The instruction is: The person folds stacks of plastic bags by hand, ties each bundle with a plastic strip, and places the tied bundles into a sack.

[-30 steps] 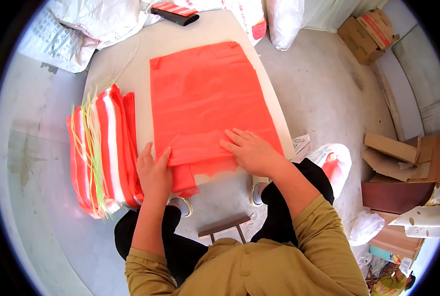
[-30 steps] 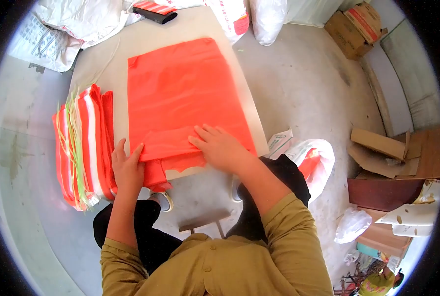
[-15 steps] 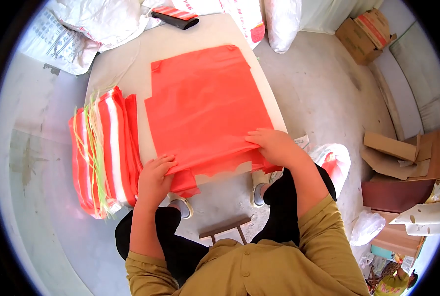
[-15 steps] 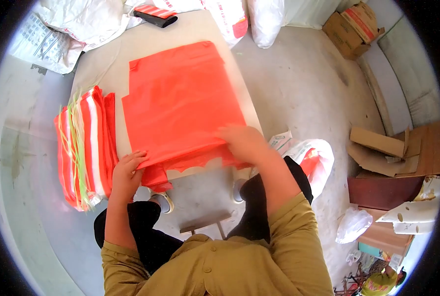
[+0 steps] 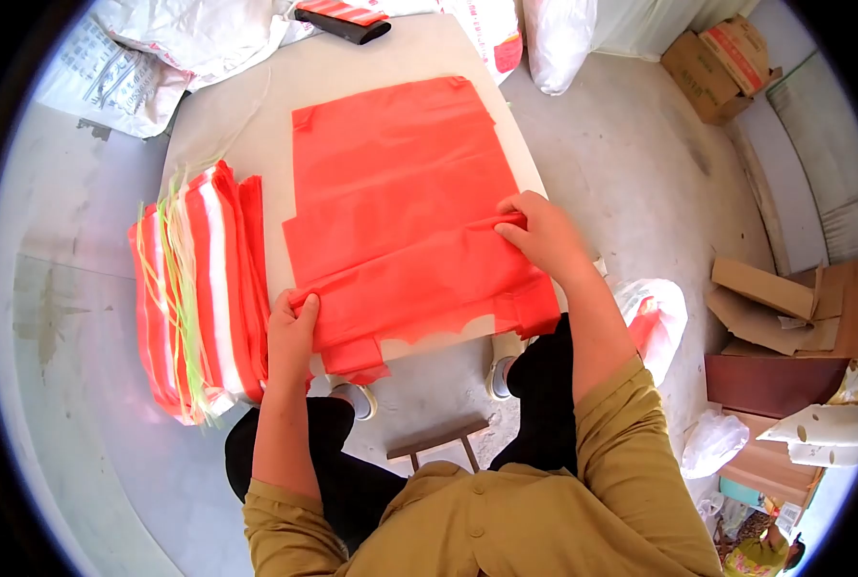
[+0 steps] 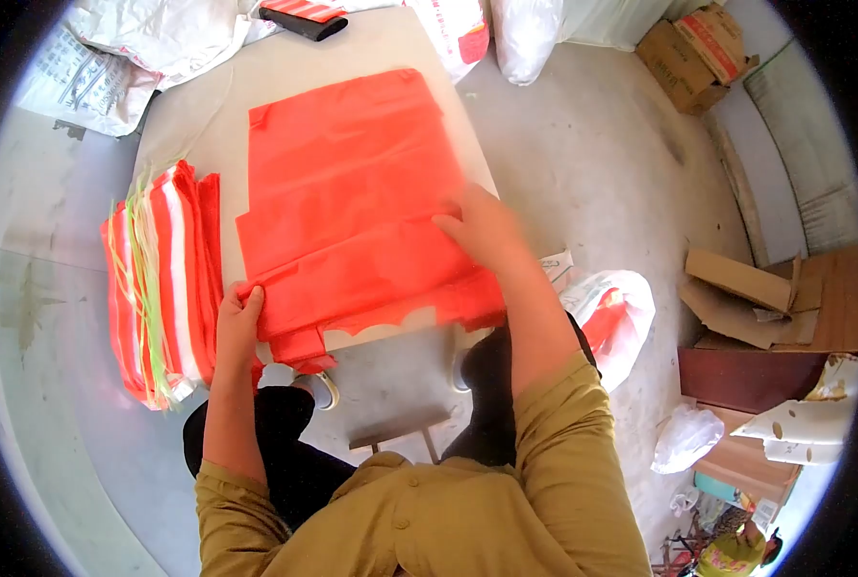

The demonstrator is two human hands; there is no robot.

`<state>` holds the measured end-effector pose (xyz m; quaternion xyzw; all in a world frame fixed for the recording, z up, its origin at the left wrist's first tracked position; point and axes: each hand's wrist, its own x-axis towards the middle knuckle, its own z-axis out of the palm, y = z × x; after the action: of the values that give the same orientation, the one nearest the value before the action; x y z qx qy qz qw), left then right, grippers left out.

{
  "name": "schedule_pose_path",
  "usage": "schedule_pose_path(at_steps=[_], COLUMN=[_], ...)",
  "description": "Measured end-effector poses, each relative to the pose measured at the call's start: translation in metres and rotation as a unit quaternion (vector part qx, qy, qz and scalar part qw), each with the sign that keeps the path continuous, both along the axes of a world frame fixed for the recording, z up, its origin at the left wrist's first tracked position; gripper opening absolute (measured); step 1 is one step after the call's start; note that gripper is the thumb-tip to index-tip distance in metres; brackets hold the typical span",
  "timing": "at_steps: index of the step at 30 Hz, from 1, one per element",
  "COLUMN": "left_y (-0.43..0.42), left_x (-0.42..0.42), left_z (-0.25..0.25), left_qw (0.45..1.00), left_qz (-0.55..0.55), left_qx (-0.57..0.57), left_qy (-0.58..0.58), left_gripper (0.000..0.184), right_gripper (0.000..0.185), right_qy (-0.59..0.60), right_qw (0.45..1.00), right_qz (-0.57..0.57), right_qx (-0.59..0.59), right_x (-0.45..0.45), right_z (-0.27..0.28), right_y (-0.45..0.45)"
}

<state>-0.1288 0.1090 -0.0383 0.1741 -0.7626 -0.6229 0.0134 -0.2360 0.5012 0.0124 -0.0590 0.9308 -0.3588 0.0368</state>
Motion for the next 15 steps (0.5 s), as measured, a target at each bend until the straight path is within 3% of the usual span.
schedule_pose_path(at_steps=[3, 6, 9, 12, 14, 15], left_y=[0.018, 0.019, 0.019, 0.013, 0.017, 0.019], left_x=[-0.001, -0.002, 0.002, 0.003, 0.003, 0.001], left_z=[0.031, 0.026, 0.023, 0.011, 0.016, 0.017], left_qw=[0.997, 0.996, 1.000, 0.996, 0.995, 0.994], left_qz=[0.050, 0.051, 0.023, 0.001, 0.000, -0.003], left_qx=[0.014, 0.054, -0.005, -0.084, -0.097, -0.104], left_qy=[-0.060, -0.049, -0.016, 0.020, 0.018, 0.017], left_gripper=[0.037, 0.046, 0.049, 0.050, 0.047, 0.046], right_gripper=[0.030, 0.027, 0.030, 0.041, 0.056, 0.060], right_qy=[0.032, 0.050, 0.145, 0.122, 0.195, 0.177], right_qw=[0.999, 0.991, 0.964, 0.955, 0.912, 0.912], right_qz=[0.007, 0.026, 0.072, 0.243, 0.358, 0.363], right_qx=[-0.014, 0.120, 0.209, 0.119, 0.047, 0.070], right_x=[-0.009, -0.004, -0.001, 0.014, 0.032, 0.040], right_z=[-0.019, -0.011, -0.008, -0.008, -0.017, -0.022], right_y=[-0.004, -0.011, -0.021, -0.042, -0.062, -0.069])
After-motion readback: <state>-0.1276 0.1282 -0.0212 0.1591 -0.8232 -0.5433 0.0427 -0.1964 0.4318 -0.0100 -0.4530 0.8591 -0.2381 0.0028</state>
